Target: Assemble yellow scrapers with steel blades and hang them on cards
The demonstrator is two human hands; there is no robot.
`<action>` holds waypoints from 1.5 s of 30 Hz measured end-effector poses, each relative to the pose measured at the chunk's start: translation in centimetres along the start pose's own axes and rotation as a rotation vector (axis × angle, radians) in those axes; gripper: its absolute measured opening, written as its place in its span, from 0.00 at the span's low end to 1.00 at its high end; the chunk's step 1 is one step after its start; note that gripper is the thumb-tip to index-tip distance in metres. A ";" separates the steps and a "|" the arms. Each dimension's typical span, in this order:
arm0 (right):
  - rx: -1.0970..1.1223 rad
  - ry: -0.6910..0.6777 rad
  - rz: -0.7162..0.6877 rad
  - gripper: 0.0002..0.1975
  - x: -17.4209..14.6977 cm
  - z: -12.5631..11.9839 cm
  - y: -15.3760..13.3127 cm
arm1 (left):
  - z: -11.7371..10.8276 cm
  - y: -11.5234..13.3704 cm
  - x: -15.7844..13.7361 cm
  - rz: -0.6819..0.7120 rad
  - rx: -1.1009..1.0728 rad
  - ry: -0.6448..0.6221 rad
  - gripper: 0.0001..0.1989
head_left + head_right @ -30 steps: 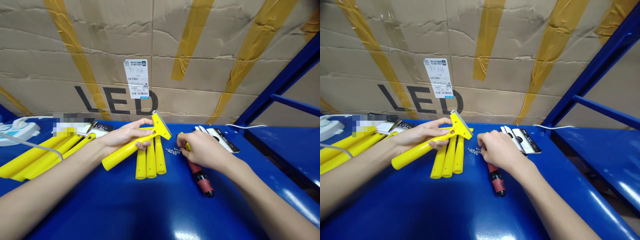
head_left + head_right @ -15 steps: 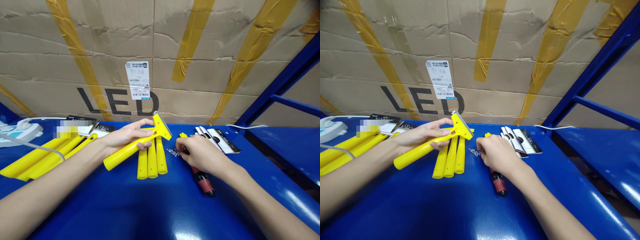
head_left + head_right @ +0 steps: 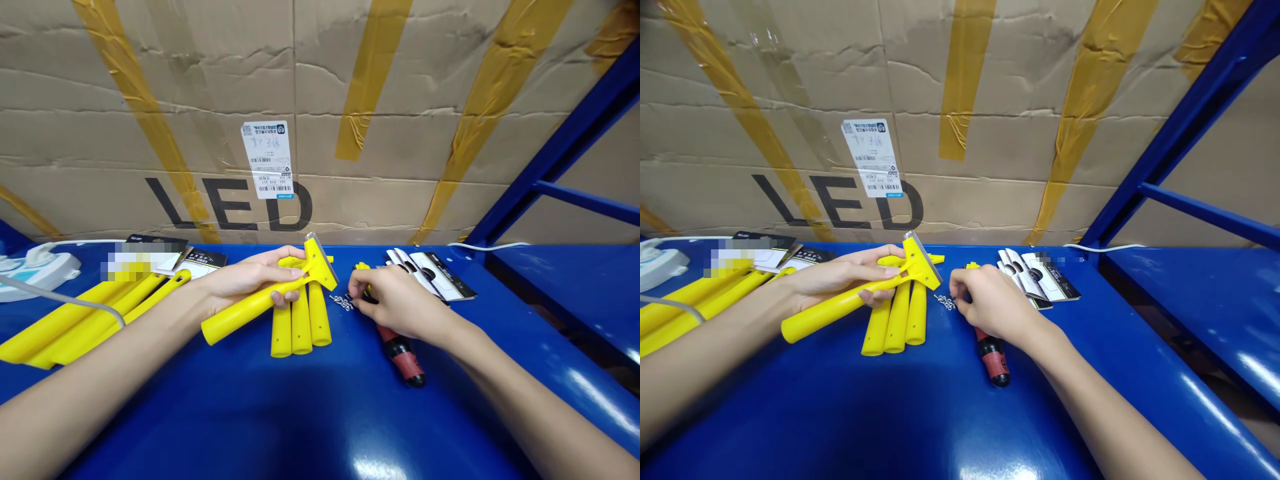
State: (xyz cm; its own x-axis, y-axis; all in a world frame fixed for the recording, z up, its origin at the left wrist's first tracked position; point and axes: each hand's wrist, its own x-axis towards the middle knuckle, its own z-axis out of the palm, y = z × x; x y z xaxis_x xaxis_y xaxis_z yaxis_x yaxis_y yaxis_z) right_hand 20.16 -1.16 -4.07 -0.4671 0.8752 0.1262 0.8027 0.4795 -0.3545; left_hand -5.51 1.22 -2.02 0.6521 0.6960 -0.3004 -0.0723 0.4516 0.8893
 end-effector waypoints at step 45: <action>-0.120 0.078 0.033 0.08 0.0 1.1 -0.4 | -0.4 -0.1 -0.1 0.063 0.008 -0.042 0.14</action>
State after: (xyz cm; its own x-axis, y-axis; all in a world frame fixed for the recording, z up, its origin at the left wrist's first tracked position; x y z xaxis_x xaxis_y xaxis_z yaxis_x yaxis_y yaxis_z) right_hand 19.42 -1.42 -4.91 -0.4137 0.8905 0.1893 0.8579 0.4509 -0.2464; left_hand -5.86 1.31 -2.20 0.6776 0.6988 -0.2292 -0.1087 0.4033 0.9086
